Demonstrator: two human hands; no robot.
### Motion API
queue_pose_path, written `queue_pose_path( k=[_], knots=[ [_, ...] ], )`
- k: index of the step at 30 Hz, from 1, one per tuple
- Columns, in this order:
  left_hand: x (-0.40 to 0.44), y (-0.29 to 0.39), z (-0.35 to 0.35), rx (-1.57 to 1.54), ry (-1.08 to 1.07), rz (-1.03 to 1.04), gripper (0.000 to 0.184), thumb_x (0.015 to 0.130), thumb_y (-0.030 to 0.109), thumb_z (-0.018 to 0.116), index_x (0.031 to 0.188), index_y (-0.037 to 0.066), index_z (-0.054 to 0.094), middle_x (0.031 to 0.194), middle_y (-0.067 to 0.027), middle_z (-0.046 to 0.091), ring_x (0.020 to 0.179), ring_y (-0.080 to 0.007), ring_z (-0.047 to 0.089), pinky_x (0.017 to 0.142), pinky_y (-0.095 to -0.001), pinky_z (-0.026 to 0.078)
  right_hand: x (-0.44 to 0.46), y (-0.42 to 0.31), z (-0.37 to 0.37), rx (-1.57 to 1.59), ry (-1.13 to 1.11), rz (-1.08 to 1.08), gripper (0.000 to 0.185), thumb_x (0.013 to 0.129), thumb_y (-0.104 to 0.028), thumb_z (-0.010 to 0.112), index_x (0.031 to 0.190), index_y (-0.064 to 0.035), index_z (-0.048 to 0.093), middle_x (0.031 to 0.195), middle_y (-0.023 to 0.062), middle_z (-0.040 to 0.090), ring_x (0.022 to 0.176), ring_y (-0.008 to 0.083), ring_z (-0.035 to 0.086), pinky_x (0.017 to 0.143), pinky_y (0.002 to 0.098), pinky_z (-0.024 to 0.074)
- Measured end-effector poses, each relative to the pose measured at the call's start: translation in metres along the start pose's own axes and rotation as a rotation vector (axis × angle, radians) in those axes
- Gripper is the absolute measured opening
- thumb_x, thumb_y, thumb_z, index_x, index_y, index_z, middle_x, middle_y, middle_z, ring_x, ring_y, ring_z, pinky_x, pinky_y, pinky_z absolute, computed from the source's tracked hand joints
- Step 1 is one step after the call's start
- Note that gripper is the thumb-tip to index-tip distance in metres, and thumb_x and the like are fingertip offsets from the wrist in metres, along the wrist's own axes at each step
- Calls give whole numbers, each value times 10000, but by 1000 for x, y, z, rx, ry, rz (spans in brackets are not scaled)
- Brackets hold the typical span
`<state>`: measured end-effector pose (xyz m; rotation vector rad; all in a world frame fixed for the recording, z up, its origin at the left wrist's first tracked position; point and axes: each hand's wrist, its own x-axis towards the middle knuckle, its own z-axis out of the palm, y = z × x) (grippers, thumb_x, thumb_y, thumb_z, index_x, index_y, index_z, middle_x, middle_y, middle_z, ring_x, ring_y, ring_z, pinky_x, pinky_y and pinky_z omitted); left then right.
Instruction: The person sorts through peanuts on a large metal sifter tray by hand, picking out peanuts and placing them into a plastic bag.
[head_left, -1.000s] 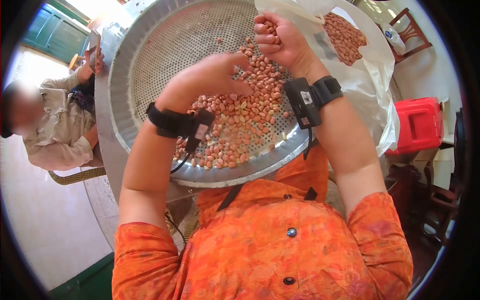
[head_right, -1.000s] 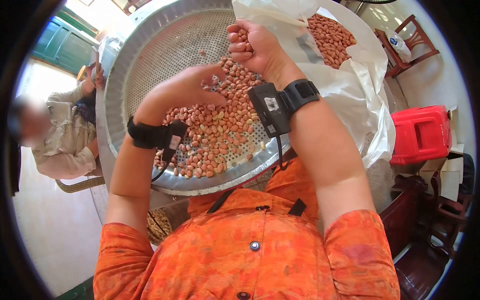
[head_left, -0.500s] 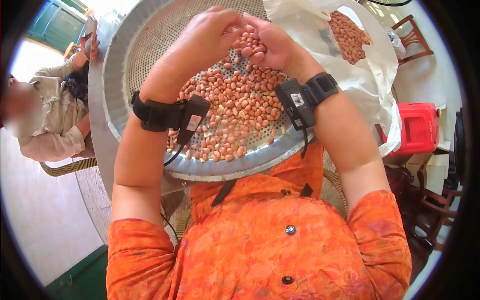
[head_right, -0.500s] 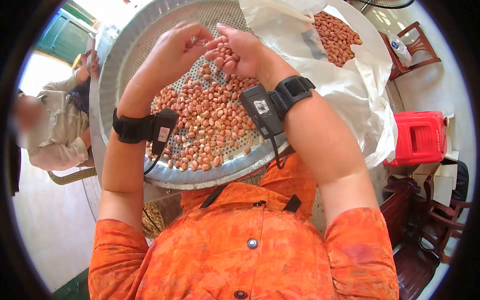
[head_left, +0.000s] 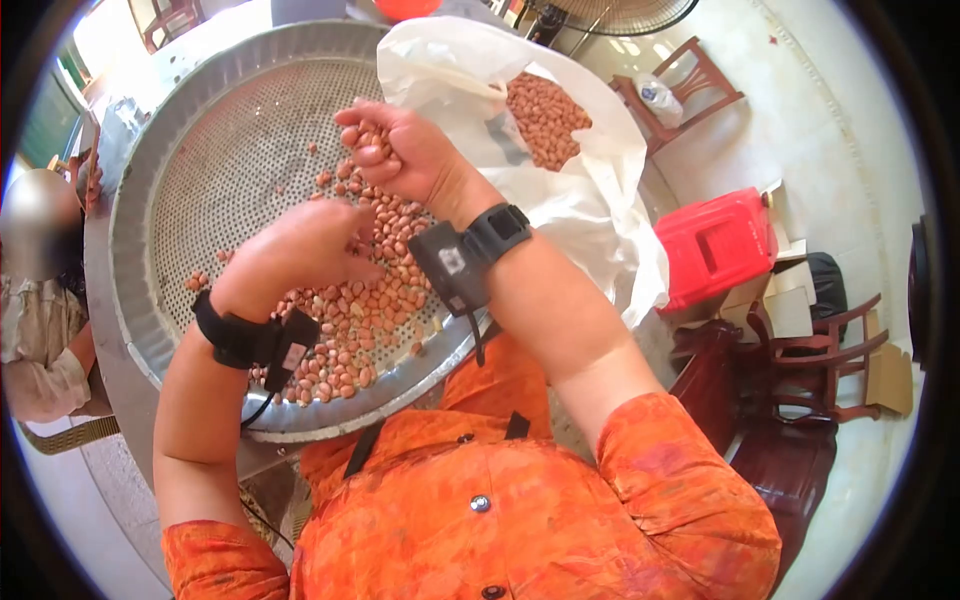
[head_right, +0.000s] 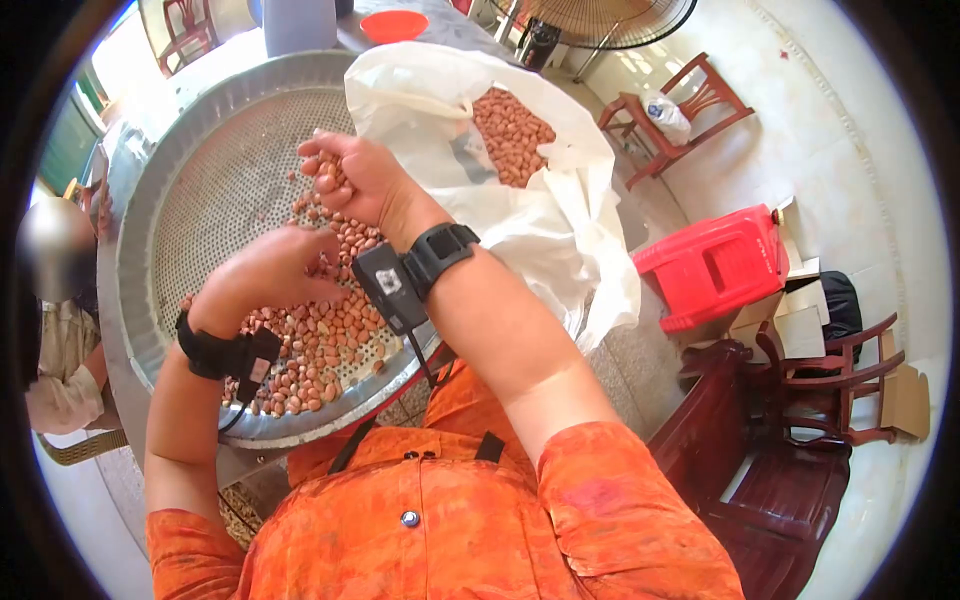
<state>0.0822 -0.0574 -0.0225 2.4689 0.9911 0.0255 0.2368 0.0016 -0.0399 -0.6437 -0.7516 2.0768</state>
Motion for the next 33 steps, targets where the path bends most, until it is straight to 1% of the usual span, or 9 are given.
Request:
queue_pose_path(
  k=[7,13,18,20,22,24,26,29,33],
  knots=[
    [6,-5,28,70,128,100,85,656,60,504,729,16,508,691,-145,573,692,-325,556,600,-410,427,-42,-47,39,-328,16,-35,181,882,-181,461,933,-9,481,631,-11,425,422,20,311,317,150,217],
    [7,-8,27,64,104,77,94,659,68,515,732,10,504,703,-147,572,692,-331,552,600,-419,422,-100,-116,-10,-552,120,86,170,883,-192,465,901,-26,497,594,-53,390,412,6,297,317,142,191],
    [9,-13,31,40,139,93,85,654,72,518,715,19,493,677,-140,562,686,-332,547,582,-423,415,-100,-124,-70,-843,735,46,213,867,-234,484,921,-30,512,636,-20,467,495,53,393,405,199,332],
    [7,-12,29,33,133,83,80,653,74,519,707,23,490,670,-138,559,683,-334,545,576,-424,413,-92,-118,-71,-828,763,-30,300,848,-288,501,964,-12,520,721,26,551,580,133,489,523,295,419],
    [7,-9,26,10,82,51,79,646,78,526,691,26,486,667,-137,557,679,-332,544,573,-424,410,-91,-115,-65,-1225,963,-53,386,843,-330,493,1054,-7,509,813,56,599,700,214,557,628,363,449],
    [8,-11,28,14,99,62,81,644,79,529,691,25,491,669,-137,559,681,-331,546,577,-423,413,-82,-113,-72,-1369,954,-69,386,818,-315,510,1065,-20,535,861,102,617,784,248,580,686,359,460],
    [9,-11,29,9,120,74,83,642,81,532,691,24,496,671,-138,561,682,-330,549,581,-421,417,-76,-104,-49,-1860,535,-175,336,785,-283,531,986,-17,575,848,138,610,792,236,584,713,324,461],
    [9,-8,26,43,63,45,85,644,77,535,710,23,527,686,-144,571,691,-329,558,599,-412,431,-89,-54,18,-1823,283,-429,221,786,-185,517,886,1,582,824,148,602,767,240,585,709,315,452],
    [9,-12,28,48,106,63,76,635,49,535,706,22,530,689,-139,570,707,-323,559,601,-407,428,-94,-6,23,-1920,-136,190,186,759,-80,501,916,-4,564,842,156,584,782,278,563,720,353,444]
  ],
)
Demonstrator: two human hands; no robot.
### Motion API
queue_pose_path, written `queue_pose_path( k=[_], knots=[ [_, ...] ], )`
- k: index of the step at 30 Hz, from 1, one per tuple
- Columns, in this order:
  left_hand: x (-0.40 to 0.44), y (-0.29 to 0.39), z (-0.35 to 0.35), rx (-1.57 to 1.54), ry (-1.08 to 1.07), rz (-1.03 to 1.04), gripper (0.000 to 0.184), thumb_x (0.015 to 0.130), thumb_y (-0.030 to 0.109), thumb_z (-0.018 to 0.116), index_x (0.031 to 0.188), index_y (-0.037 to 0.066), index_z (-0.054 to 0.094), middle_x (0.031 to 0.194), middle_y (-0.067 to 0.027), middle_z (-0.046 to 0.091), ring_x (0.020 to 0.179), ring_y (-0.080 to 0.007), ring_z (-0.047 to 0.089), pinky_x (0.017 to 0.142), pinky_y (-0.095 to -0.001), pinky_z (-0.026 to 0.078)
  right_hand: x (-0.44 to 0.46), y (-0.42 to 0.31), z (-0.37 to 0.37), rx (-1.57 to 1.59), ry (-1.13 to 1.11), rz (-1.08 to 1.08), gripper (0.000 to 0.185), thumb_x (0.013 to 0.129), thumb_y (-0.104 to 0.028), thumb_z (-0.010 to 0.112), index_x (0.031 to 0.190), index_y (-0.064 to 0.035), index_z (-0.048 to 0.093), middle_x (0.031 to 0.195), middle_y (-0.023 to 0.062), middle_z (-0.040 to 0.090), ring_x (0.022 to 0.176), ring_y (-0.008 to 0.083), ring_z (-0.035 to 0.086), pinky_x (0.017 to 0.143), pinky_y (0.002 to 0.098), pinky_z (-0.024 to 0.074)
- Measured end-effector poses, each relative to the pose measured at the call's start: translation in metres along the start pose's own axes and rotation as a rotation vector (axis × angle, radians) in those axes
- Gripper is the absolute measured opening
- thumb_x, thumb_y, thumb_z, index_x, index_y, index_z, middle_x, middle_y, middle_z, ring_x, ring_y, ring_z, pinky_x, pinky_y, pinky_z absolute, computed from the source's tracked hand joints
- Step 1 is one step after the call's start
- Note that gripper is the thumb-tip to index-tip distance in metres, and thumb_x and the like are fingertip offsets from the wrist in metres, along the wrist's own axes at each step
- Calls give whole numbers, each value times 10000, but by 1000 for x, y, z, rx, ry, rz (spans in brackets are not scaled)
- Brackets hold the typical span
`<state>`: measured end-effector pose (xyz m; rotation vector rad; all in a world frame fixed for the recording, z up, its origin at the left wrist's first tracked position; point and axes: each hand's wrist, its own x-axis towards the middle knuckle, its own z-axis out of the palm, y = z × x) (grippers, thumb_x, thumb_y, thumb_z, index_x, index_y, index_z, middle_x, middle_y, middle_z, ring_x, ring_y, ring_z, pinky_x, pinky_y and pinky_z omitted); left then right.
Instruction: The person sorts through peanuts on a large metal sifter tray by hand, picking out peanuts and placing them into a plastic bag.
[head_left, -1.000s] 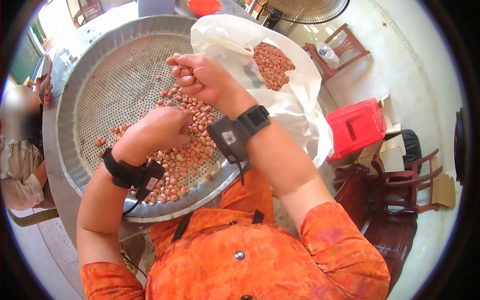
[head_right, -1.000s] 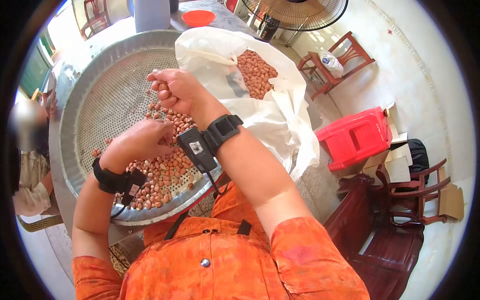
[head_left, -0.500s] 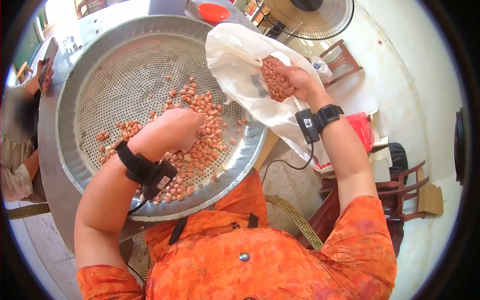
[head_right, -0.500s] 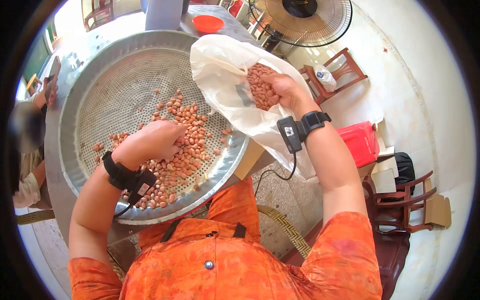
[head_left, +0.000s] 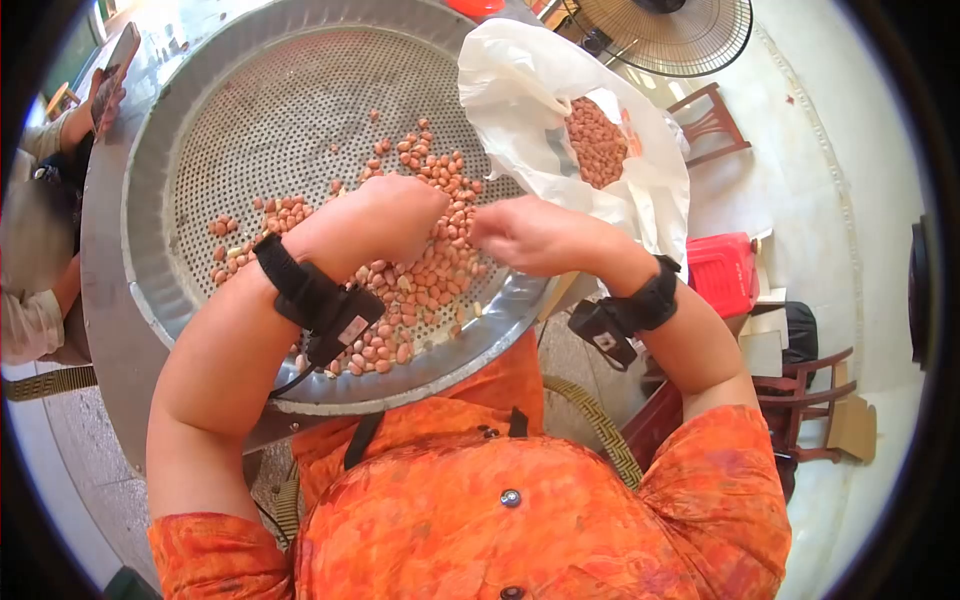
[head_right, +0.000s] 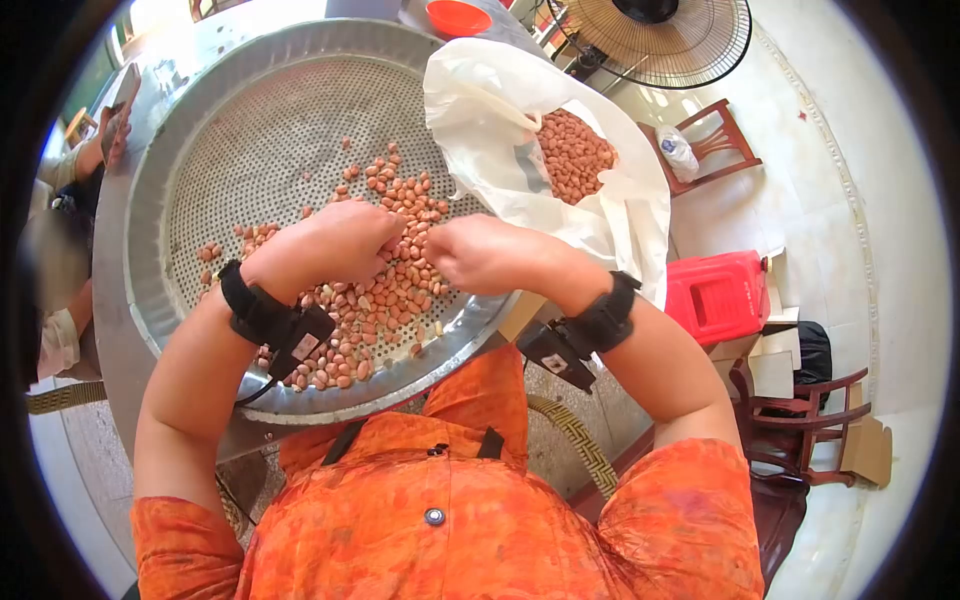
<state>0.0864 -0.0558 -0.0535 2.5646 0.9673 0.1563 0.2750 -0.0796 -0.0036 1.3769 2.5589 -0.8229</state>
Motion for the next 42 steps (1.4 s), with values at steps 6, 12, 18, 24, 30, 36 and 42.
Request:
queue_pose_path(
  k=[6,12,18,24,30,36,42],
  knots=[
    [1,-6,-8,43,-32,-94,106,620,17,530,724,37,535,698,-126,573,728,-320,564,603,-396,428,-1,47,-13,-298,187,253,283,676,-26,506,953,-10,562,894,221,561,873,336,548,769,387,435],
    [-1,-26,-11,33,351,-239,195,661,23,531,853,-8,537,835,-195,568,833,-332,555,683,-410,442,8,36,-3,-198,56,179,453,631,-163,642,1024,23,511,936,205,558,883,314,548,784,347,437],
    [15,-6,5,-164,76,-112,218,647,-20,508,862,-53,518,828,-208,575,835,-342,560,695,-395,445,32,-6,28,27,233,71,463,602,-200,687,947,55,512,851,197,586,852,313,567,749,347,452],
    [19,-5,-1,-946,-5,-351,223,755,12,492,969,-42,459,796,-117,557,770,-169,591,604,-296,526,50,2,28,693,276,221,177,729,-76,548,854,48,527,700,109,592,650,169,604,552,281,506],
    [15,-17,-18,-1611,157,-195,346,747,-82,373,1090,-48,405,943,-129,538,856,-195,582,711,-296,526,26,-10,0,1327,356,63,265,797,24,414,1046,105,454,891,144,566,707,166,588,610,232,504],
    [17,-33,-11,-1676,46,-192,405,702,-116,329,1095,-49,403,1002,-145,517,885,-217,575,733,-304,521,26,10,19,1947,349,-42,296,877,-85,347,1086,119,396,1017,199,493,934,261,525,840,333,462],
    [16,-29,-20,-1652,67,-241,459,668,-123,331,1118,-65,394,1040,-178,492,971,-276,545,822,-347,483,26,13,30,2233,430,43,423,932,-267,272,1079,117,373,1051,248,460,956,343,496,892,426,422]
  ],
)
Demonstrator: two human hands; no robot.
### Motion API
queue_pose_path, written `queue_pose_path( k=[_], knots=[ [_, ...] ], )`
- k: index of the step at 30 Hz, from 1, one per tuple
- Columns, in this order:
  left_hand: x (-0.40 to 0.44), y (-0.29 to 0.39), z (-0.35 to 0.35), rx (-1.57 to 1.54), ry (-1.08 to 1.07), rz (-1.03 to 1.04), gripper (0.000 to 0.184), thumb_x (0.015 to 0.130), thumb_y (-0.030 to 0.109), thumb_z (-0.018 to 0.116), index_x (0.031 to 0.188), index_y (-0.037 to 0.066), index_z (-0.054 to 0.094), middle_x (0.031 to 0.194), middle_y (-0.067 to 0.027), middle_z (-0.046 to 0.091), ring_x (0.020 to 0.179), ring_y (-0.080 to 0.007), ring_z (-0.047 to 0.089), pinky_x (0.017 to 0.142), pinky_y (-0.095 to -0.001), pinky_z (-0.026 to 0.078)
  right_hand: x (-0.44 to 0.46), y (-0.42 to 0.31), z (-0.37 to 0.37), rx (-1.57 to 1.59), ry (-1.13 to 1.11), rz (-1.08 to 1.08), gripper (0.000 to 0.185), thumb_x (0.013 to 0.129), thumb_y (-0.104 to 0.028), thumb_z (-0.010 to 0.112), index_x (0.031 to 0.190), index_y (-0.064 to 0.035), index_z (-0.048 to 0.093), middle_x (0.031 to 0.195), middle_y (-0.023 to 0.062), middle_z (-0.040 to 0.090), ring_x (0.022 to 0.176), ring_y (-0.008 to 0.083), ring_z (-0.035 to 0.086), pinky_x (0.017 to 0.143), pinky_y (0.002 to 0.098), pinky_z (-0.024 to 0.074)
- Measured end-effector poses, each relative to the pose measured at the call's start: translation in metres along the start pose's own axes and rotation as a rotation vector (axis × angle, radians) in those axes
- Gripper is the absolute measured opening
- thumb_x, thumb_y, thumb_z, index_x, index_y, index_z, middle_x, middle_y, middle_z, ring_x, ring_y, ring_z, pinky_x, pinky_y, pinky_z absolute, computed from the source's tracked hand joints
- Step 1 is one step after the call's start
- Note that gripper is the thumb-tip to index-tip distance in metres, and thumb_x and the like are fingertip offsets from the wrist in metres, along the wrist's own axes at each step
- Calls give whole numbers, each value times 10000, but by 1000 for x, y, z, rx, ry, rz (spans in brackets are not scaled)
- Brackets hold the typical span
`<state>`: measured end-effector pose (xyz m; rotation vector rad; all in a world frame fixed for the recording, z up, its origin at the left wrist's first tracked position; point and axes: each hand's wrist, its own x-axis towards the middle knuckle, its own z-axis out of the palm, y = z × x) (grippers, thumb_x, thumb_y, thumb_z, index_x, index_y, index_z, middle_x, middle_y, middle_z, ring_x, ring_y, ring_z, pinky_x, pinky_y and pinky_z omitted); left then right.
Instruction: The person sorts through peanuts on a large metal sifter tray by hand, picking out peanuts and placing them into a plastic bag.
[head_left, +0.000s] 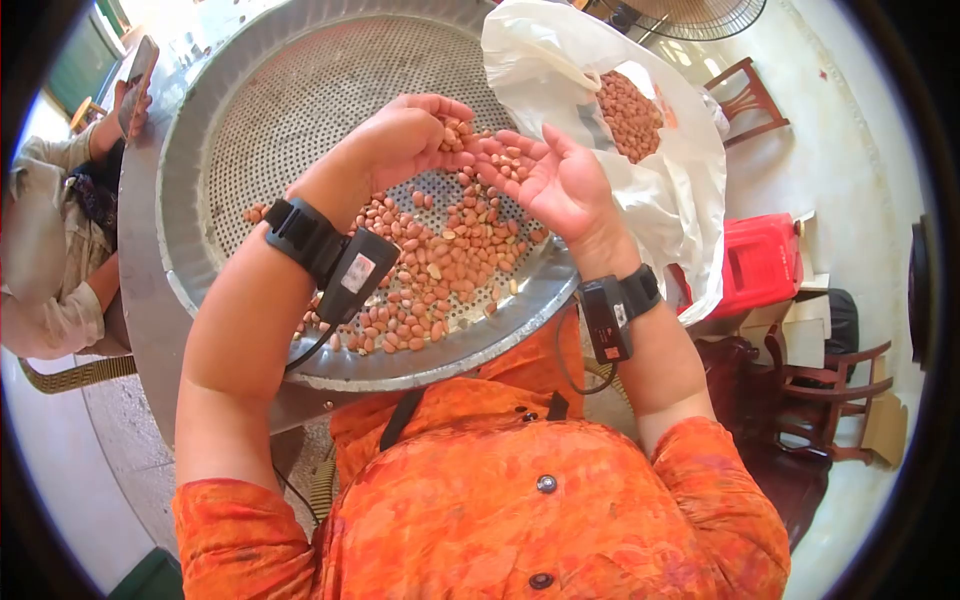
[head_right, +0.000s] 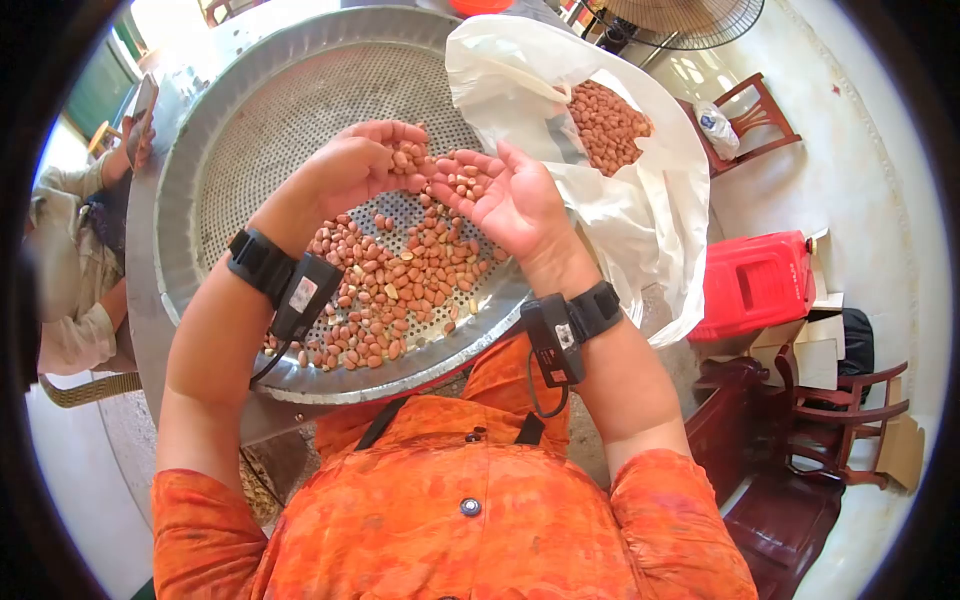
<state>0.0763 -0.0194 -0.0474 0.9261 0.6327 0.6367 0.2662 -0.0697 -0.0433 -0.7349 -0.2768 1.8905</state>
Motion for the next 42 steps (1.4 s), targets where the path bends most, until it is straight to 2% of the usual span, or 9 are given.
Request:
queue_pose_path(
  k=[6,9,11,14,18,22,25,35,42],
  knots=[
    [-11,6,40,341,-149,473,640,614,-89,368,1243,28,380,1109,-125,478,1066,-223,490,850,-285,410,-4,3,6,-50,-73,58,380,932,-282,270,1043,54,408,1004,195,497,907,317,518,820,415,457],
    [0,14,9,713,243,457,545,667,-38,413,1207,42,425,1092,-114,495,1036,-197,494,821,-276,414,4,-5,-13,33,-83,131,269,921,-224,328,1020,8,422,858,109,516,710,190,519,561,273,473],
    [10,23,-17,903,485,193,414,729,66,480,1142,42,477,1017,-112,540,925,-179,531,727,-276,448,6,-9,-25,124,-227,98,178,896,-150,392,986,-6,445,742,37,469,542,80,403,376,172,313],
    [25,29,-33,1155,614,-62,346,766,204,527,1066,32,516,902,-109,577,749,-172,560,602,-289,473,-2,-7,-13,55,-59,-34,127,877,-109,428,944,-7,462,692,4,422,484,45,323,336,151,239],
    [52,21,-19,1291,527,-115,350,787,305,506,1009,38,546,737,-116,587,605,-183,570,502,-305,477,-2,-11,-5,-414,-3,-87,142,872,-134,447,934,-18,500,623,-17,416,473,38,337,349,160,240],
    [52,-8,27,1567,235,37,432,753,440,544,825,16,577,752,-207,596,739,-304,590,626,-394,461,-8,-17,-1,-840,87,-202,156,866,-158,462,902,-23,530,605,-30,409,463,34,338,350,169,244],
    [11,-24,59,1764,-39,204,385,700,396,615,866,57,543,836,-170,513,709,-312,566,644,-394,464,-9,-25,-8,-1024,133,-235,177,885,-195,462,904,-29,523,647,-33,425,418,6,309,335,154,214],
    [-29,6,25,1958,-387,-28,50,679,12,521,727,9,535,720,-127,543,637,-278,546,569,-353,436,-14,-17,-13,-263,-29,47,226,902,-202,410,961,6,477,687,18,464,486,35,380,330,140,255],
    [-1,48,88,1574,-89,284,88,719,84,547,748,2,546,676,-132,548,544,-256,524,523,-325,435,-11,-15,-15,-342,-8,137,336,911,-324,367,919,-4,467,741,87,548,512,87,498,315,149,311]
  ],
)
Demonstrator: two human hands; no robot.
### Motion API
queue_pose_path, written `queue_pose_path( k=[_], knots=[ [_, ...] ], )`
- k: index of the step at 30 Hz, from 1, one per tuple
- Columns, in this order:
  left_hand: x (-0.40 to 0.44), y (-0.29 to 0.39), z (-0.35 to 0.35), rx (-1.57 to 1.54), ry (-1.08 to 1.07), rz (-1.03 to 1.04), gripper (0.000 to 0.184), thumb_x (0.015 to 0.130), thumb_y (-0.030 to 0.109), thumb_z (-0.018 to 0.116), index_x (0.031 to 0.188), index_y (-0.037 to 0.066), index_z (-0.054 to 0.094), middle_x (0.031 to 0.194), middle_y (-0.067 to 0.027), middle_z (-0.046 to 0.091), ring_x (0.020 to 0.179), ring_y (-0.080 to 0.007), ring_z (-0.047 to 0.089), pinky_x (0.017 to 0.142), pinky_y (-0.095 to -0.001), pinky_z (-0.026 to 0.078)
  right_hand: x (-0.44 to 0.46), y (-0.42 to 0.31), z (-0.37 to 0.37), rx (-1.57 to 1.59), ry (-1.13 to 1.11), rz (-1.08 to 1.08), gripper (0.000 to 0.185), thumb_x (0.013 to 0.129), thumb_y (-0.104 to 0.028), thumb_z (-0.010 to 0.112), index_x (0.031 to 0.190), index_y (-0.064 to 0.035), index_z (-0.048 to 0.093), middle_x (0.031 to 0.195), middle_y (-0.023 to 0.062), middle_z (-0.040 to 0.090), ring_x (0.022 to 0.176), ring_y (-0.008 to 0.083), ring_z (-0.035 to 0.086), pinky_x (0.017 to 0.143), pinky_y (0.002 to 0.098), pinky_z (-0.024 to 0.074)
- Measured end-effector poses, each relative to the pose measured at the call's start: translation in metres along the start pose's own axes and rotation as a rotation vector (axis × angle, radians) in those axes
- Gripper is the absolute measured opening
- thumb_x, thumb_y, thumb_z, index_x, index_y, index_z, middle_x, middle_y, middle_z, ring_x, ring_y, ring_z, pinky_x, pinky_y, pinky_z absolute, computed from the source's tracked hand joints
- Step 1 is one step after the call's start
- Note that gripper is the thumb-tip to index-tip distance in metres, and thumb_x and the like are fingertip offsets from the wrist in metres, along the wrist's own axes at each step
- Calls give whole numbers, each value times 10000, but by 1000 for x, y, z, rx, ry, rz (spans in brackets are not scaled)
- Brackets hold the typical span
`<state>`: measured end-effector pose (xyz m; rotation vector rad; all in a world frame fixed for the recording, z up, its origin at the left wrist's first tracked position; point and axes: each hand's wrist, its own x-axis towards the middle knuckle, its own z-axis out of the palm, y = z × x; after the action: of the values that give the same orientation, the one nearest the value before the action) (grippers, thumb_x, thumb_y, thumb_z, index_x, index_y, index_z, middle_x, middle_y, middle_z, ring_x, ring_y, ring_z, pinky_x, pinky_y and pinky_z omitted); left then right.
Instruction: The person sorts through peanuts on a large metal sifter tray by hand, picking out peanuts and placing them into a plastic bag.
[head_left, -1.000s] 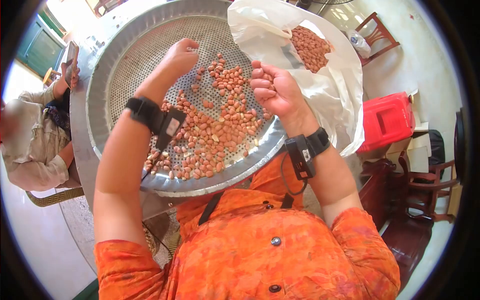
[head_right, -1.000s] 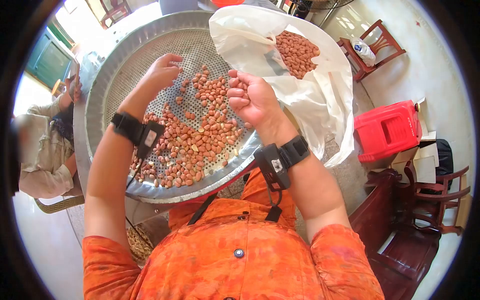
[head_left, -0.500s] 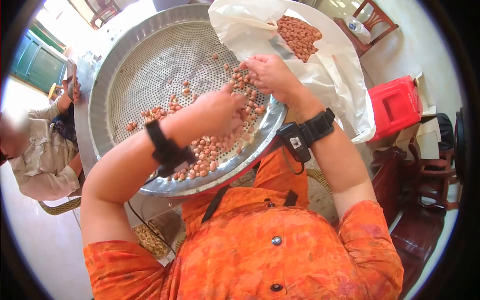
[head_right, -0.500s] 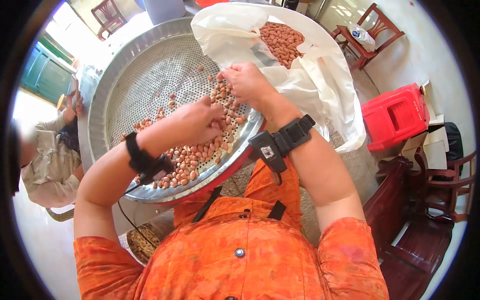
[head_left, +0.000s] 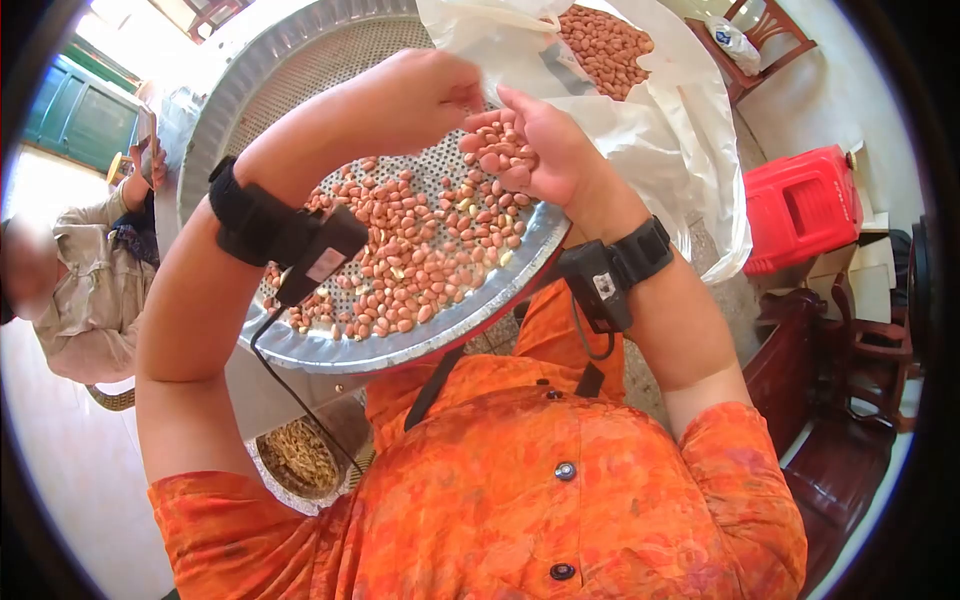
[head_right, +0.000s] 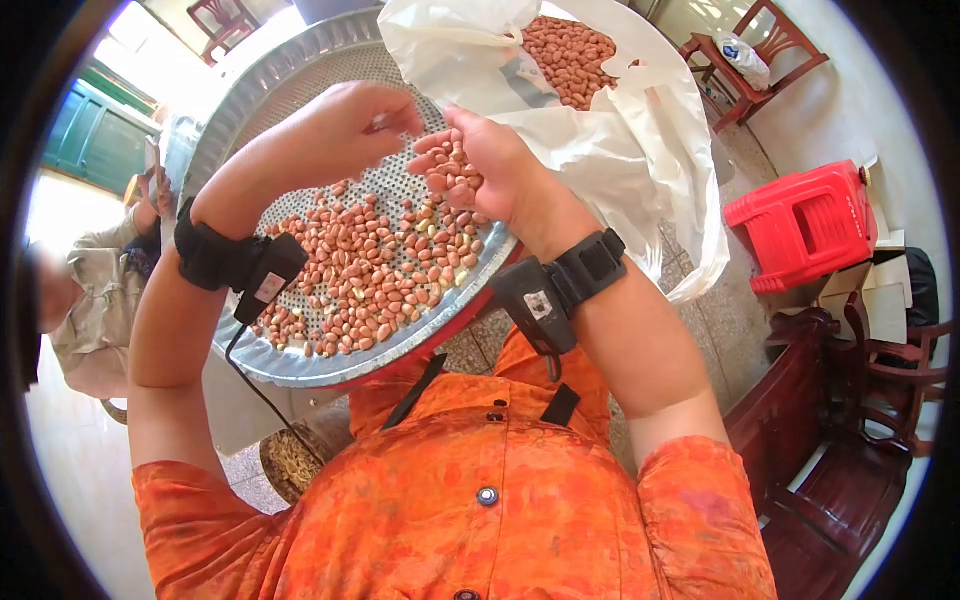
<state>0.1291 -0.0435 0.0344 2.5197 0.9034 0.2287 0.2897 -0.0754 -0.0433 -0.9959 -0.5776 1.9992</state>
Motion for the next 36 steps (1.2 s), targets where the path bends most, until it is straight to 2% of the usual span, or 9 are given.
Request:
queue_pose_path(
  k=[2,5,7,8,12,17,21,31,36],
  knots=[
    [9,-3,2,-172,9,-21,109,736,102,546,782,4,549,680,-127,552,552,-242,536,516,-317,444,-3,-2,3,-1,-4,-5,312,909,-306,374,915,-10,472,718,74,540,497,80,478,314,151,305],
    [32,-45,6,278,203,175,165,770,167,535,840,18,545,710,-113,569,560,-209,564,474,-302,467,2,-2,-6,71,-36,-30,254,901,-261,394,908,-21,477,682,49,516,469,64,428,318,152,283],
    [35,-54,8,255,-131,-473,236,779,250,537,866,31,551,755,-113,585,635,-227,593,522,-321,487,5,0,-11,144,-65,-46,221,896,-234,406,905,-26,479,668,37,500,454,56,399,323,152,269],
    [37,-61,14,252,-129,-477,236,779,250,537,866,31,551,755,-113,585,635,-227,593,522,-321,487,6,1,-12,134,-40,-102,195,889,-210,415,901,-26,478,655,27,480,446,53,371,330,157,255],
    [53,-87,62,160,113,-130,285,763,315,559,875,53,569,795,-152,599,720,-295,585,656,-370,457,-4,1,-5,119,59,-280,160,879,-181,441,887,-25,475,639,11,446,434,54,334,350,173,233],
    [14,-28,88,173,-199,268,271,789,322,535,828,55,567,802,-131,546,669,-304,558,595,-390,462,-6,2,-7,160,-16,-355,164,877,-184,452,870,-22,479,637,9,447,440,57,336,352,176,236],
    [-62,-6,78,217,-280,298,230,758,276,567,778,59,492,761,-108,452,625,-275,527,528,-394,439,-6,3,-8,91,-79,-261,155,873,-168,451,882,-16,483,652,12,461,468,54,365,358,168,251],
    [-129,-82,19,225,-194,-202,59,679,11,509,723,40,483,729,-97,504,664,-280,500,565,-353,412,-5,13,4,-498,-10,-275,180,825,-91,496,981,-5,524,754,25,530,546,46,459,421,170,379],
    [-106,-75,35,37,-7,-315,307,726,227,624,938,36,509,889,-136,531,730,-290,540,661,-346,444,-4,19,8,-675,45,-318,175,819,-110,497,964,-23,543,762,12,540,564,43,482,461,183,420]
  ],
)
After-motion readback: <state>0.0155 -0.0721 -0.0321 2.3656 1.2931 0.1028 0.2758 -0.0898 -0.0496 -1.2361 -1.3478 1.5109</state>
